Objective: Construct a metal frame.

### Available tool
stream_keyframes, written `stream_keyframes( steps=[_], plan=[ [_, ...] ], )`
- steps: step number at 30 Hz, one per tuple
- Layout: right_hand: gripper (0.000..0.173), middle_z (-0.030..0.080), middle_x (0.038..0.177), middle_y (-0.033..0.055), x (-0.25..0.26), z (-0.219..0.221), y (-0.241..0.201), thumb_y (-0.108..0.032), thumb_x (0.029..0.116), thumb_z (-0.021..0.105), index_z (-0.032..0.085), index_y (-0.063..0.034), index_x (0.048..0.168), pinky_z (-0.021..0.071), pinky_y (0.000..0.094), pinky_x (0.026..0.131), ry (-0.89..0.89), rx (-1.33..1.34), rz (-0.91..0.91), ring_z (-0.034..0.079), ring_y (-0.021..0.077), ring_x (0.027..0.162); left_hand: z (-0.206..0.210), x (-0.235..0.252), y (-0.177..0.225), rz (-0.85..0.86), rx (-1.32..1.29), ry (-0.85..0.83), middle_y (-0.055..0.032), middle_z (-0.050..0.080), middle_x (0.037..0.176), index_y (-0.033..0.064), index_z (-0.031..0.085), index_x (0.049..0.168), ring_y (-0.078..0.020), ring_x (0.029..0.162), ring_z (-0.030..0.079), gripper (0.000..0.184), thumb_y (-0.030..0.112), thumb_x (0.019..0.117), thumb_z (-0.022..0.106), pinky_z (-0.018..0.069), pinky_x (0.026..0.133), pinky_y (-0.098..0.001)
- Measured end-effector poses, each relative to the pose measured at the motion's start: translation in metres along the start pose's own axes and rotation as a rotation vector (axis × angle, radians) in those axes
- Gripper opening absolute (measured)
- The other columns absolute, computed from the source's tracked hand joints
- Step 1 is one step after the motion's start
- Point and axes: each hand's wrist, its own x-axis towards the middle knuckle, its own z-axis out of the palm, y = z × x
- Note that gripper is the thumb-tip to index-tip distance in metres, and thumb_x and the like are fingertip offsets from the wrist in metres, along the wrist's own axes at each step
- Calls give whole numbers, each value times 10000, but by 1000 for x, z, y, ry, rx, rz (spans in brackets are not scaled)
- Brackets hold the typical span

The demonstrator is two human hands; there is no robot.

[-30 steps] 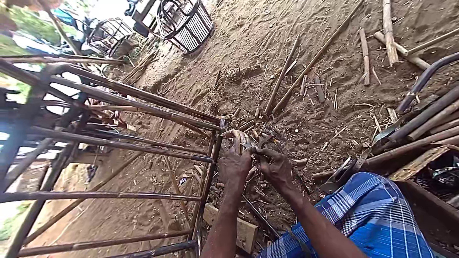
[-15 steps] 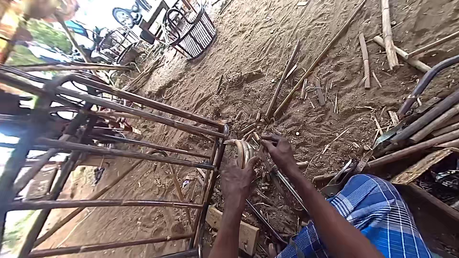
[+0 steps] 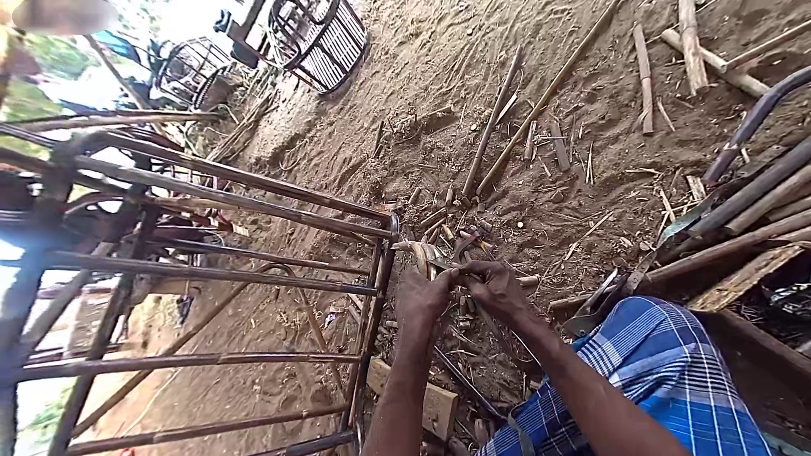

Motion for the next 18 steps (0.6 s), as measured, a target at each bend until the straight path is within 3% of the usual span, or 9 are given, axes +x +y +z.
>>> stream_keyframes(
  steps=[2,5,11,13,15,18],
  plan=[
    [160,757,915,-61,-1,4,-7,-372,962,662,781,-343,1065,567,531,712,44,-58,30,712,135,803,1,1,-1,-17,75,67,-42,743,736,99,710,950,-218,656,730,463,527,817,826,617,674,-502],
    [159,755,912,-40,-1,9,-19,-372,947,666,778,-349,1057,545,556,690,85,-114,79,712,177,816,-2,1,4,-25,81,88,-26,748,720,105,727,899,-200,634,729,432,519,825,825,620,665,-487],
    [170,755,950,-9,3,17,-33,-380,953,644,762,-348,1072,533,583,696,112,-185,141,717,232,864,-8,5,8,-29,90,99,-43,746,727,82,725,920,-208,649,726,471,533,823,821,610,683,-487],
    [235,760,1047,20,17,24,-27,-413,985,615,764,-329,1146,536,611,769,170,-103,264,716,263,956,-4,-2,9,-31,163,137,-54,750,761,76,717,965,-233,691,735,569,619,812,791,612,708,-524],
    [280,754,1121,49,45,30,-15,-377,969,649,768,-251,1188,545,599,843,240,113,358,707,267,1017,1,-17,2,-13,238,142,-63,746,801,77,719,1019,-251,731,737,636,672,798,765,618,730,-555],
    [269,760,1087,17,53,21,-15,-363,956,698,777,-240,1182,585,523,821,146,269,229,721,196,932,-9,-46,-1,-19,192,84,-66,748,809,107,713,1051,-249,721,734,621,668,791,784,619,696,-528]
  ],
)
